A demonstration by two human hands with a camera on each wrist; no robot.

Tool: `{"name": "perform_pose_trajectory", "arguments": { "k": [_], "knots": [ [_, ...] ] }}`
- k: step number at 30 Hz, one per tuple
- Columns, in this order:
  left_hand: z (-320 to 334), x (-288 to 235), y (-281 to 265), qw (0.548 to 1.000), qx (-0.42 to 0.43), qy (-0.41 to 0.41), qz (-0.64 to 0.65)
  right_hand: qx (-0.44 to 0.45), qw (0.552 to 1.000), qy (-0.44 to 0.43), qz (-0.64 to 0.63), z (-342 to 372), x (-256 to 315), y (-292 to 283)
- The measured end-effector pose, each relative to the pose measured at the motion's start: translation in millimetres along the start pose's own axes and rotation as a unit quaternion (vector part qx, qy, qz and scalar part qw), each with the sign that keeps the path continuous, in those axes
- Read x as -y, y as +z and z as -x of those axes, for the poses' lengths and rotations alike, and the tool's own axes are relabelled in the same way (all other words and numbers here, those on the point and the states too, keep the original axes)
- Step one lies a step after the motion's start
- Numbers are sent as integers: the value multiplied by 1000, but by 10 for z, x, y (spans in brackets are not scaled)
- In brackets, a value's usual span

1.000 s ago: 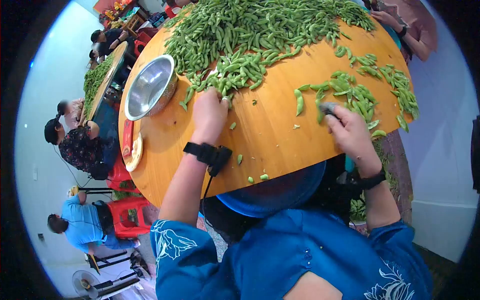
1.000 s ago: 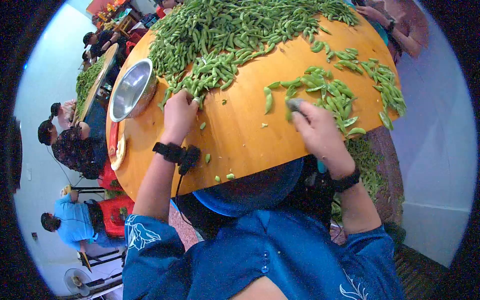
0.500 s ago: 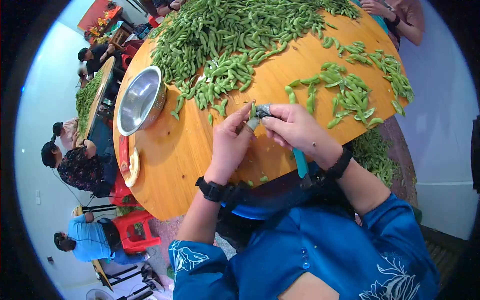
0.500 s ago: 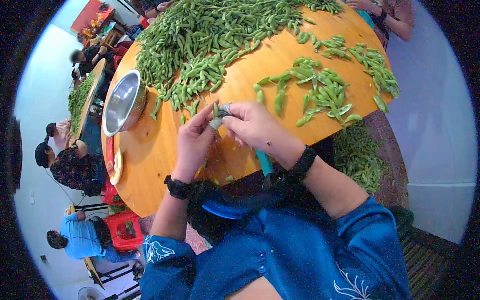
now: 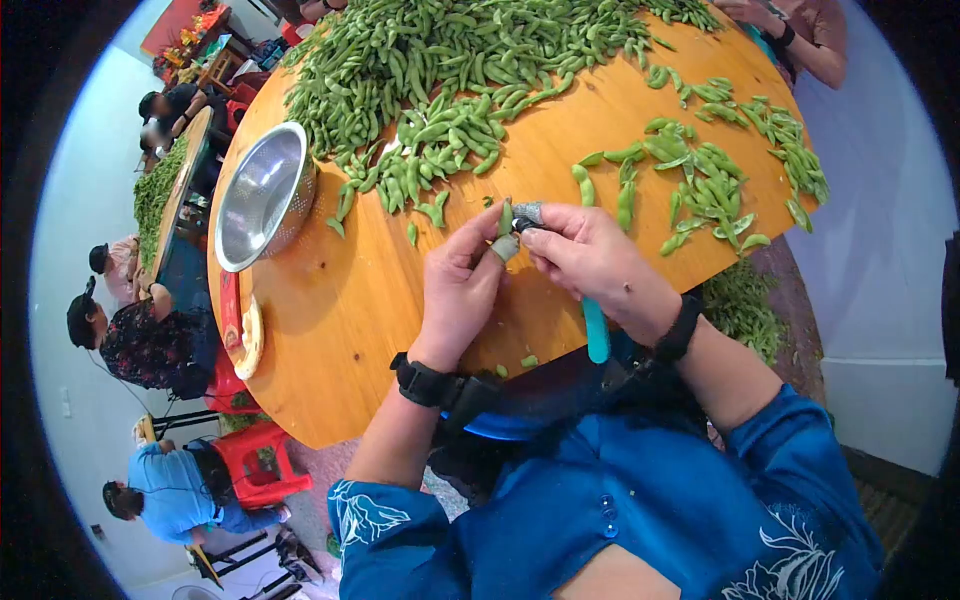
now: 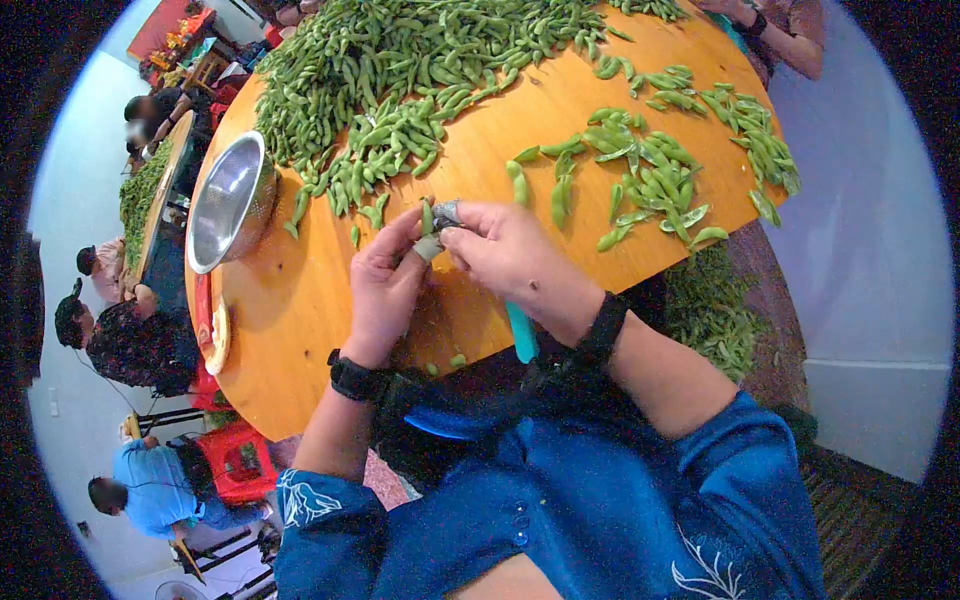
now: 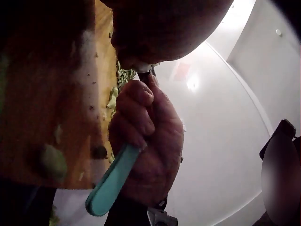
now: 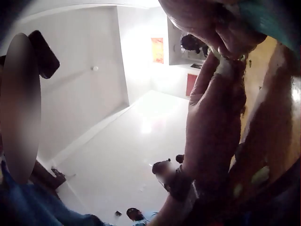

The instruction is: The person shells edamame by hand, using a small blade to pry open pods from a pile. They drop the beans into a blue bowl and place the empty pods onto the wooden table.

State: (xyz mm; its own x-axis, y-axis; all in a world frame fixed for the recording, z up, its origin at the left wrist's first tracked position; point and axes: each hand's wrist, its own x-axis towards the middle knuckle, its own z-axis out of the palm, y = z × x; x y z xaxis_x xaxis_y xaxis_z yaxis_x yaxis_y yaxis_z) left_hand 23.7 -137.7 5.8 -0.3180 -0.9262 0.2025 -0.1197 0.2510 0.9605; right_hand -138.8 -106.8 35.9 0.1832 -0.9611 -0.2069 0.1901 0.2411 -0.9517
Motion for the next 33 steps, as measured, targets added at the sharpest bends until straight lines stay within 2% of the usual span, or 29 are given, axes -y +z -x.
{"name": "perform_pose_trajectory", "arguments": {
  "k": [4,7,9,13,15,16,18,19,21,22,23,24,26,30,32,33],
  "knots": [
    [7,-44,-29,997,7,-49,54,4,999,31,-36,-19,-18,-27],
    [27,-105,-91,990,43,-90,96,25,994,51,-98,-5,-8,-78],
    [0,-109,-122,977,77,-126,154,69,987,56,-131,-7,24,-138],
    [-30,-129,-167,958,104,-140,226,129,973,92,-165,-86,35,-288],
    [-51,-130,-181,931,136,-146,305,143,965,120,-183,-123,17,-327],
    [-76,-106,-198,932,135,-144,305,143,965,120,-182,-127,30,-323],
    [-103,-42,-226,876,169,-170,418,139,974,111,-144,-126,67,-312],
    [-95,-46,-217,877,168,-168,418,139,974,110,-142,-112,96,-287],
    [-73,-95,-154,903,114,-172,376,101,991,74,-53,-70,151,-206],
    [-44,-124,-125,904,113,-168,376,103,991,72,-50,-55,148,-167],
    [-11,-154,-93,955,88,-134,250,91,994,55,4,-35,142,-128],
    [-11,-172,-71,986,60,-96,119,78,995,37,59,-15,137,-92],
    [-35,-114,-64,986,40,-99,125,48,994,31,91,22,117,-23],
    [1,-123,-26,995,14,-67,69,28,998,31,54,27,111,67],
    [-10,-80,-29,995,-7,-86,44,13,998,22,56,10,106,125],
    [-11,-66,-51,999,-3,-50,-21,24,998,-13,48,-22,48,127]
  ]
}}
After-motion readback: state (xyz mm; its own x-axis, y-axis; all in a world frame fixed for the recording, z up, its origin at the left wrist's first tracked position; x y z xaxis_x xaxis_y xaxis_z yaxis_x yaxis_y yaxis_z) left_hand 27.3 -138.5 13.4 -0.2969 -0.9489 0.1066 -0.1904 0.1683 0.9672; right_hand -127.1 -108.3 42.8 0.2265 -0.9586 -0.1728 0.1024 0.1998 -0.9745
